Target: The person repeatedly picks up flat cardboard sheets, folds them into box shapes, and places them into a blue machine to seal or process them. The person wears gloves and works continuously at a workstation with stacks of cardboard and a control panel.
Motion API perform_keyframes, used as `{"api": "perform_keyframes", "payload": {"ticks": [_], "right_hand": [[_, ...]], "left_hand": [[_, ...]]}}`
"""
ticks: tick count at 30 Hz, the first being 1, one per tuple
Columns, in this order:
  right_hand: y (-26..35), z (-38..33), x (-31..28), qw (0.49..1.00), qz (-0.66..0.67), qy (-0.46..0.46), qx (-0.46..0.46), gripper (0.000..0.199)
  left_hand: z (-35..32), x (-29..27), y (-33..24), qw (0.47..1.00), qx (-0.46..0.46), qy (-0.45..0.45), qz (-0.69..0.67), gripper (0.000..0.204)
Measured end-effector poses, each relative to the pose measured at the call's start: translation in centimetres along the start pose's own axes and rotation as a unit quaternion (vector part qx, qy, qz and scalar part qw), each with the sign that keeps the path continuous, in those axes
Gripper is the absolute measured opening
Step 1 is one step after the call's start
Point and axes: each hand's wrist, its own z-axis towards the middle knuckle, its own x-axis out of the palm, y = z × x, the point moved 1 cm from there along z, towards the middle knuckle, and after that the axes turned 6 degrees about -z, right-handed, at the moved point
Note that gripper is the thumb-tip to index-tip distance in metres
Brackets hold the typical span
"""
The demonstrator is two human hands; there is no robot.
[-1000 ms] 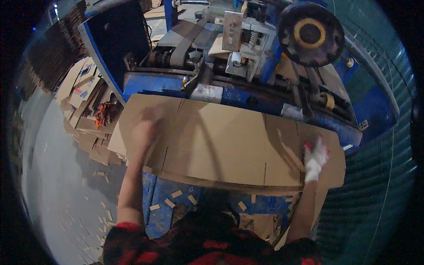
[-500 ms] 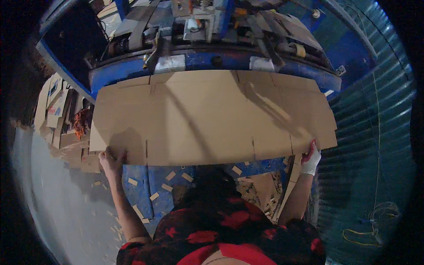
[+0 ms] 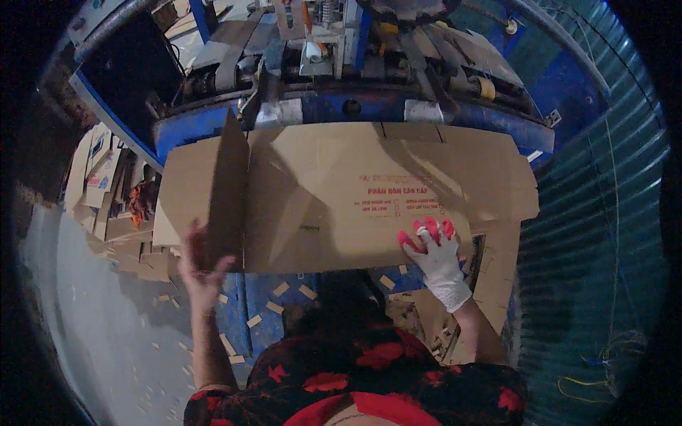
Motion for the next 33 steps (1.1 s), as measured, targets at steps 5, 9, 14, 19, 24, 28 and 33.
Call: {"api": "perform_keyframes", "payload": {"ticks": [5, 9, 14, 19, 24, 28, 33], "right_hand": [[-2.7, 5.2, 1.6, 0.995, -0.09, 0.004, -0.034, 0.047], [-6.2, 10.5, 3.8, 0.997, -0.062, -0.033, -0.03, 0.064], [-9.2, 16.3, 6.4, 0.999, 0.006, -0.032, -0.009, 0.058], [-11.5, 21.1, 7.9, 0.998, -0.061, 0.002, -0.005, 0.059], [-13.9, 26.4, 8.5, 1.0, -0.02, -0.023, 0.002, 0.064], [-15.4, 31.5, 8.4, 0.989, -0.112, 0.05, 0.083, 0.053], [-16.9, 31.6, 6.1, 0.965, -0.087, 0.082, 0.235, 0.034]], "left_hand": [[3.1, 8.1, 2.8, 0.946, 0.103, 0.154, 0.265, 0.061], [10.1, 10.8, 4.7, 0.927, 0.15, 0.165, 0.3, 0.06], [17.2, 12.9, 7.7, 0.904, 0.188, 0.173, 0.342, 0.054], [22.5, 14.9, 10.8, 0.846, 0.286, 0.172, 0.416, 0.047], [28.2, 15.8, 11.1, 0.877, 0.244, 0.164, 0.38, 0.051], [32.2, 17.8, 10.4, 0.802, 0.085, 0.113, 0.58, 0.065], [28.0, 16.6, 10.2, 0.874, 0.138, 0.129, 0.448, 0.053]]}}
